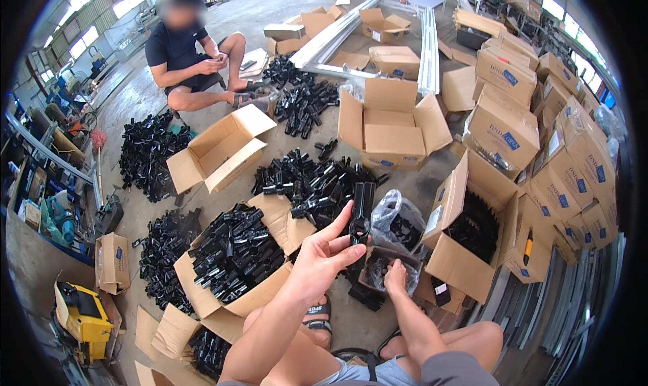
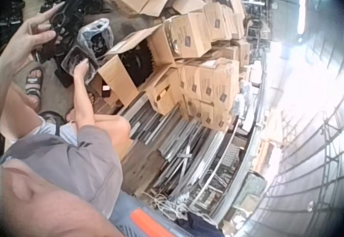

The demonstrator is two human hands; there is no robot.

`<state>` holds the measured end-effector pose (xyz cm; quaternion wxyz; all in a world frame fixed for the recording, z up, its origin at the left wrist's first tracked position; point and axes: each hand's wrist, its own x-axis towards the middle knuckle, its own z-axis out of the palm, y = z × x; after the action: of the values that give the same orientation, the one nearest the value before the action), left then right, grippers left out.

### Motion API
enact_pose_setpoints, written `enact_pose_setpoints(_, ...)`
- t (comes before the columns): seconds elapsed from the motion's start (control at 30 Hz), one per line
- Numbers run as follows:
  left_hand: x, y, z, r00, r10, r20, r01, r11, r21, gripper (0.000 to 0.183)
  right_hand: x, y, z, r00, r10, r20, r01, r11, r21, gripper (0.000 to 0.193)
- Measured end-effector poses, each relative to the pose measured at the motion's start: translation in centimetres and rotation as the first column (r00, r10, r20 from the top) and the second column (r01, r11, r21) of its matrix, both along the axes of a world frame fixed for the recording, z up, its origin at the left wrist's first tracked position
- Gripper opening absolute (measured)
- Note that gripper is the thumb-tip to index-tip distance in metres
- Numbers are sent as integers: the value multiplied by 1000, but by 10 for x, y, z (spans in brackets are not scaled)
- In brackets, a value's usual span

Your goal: The person sorts through boxes of black plastic components, picking up individual pieces to check them and placing them into smaller containers or bags.

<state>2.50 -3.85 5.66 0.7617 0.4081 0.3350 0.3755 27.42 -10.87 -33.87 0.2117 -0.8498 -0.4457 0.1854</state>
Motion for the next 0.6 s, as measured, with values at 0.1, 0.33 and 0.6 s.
enact_pose_setpoints(0.1, 3, -4, 3, 1000, -4, 23, 4, 1000, 3, 83, -6, 15, 54, 896, -95, -433, 221, 943, 250, 13)
enact_pose_setpoints(0.33, 15, -12, -2, 998, -11, 55, 8, 998, 62, 83, -43, 39, 324, 557, 324, -765, 342, 750, 567, 14)
enact_pose_setpoints(0.6, 24, -31, 0, 995, -41, 90, 28, 990, 141, 82, -55, 28, 398, 697, 506, -508, 162, 579, 799, 15)
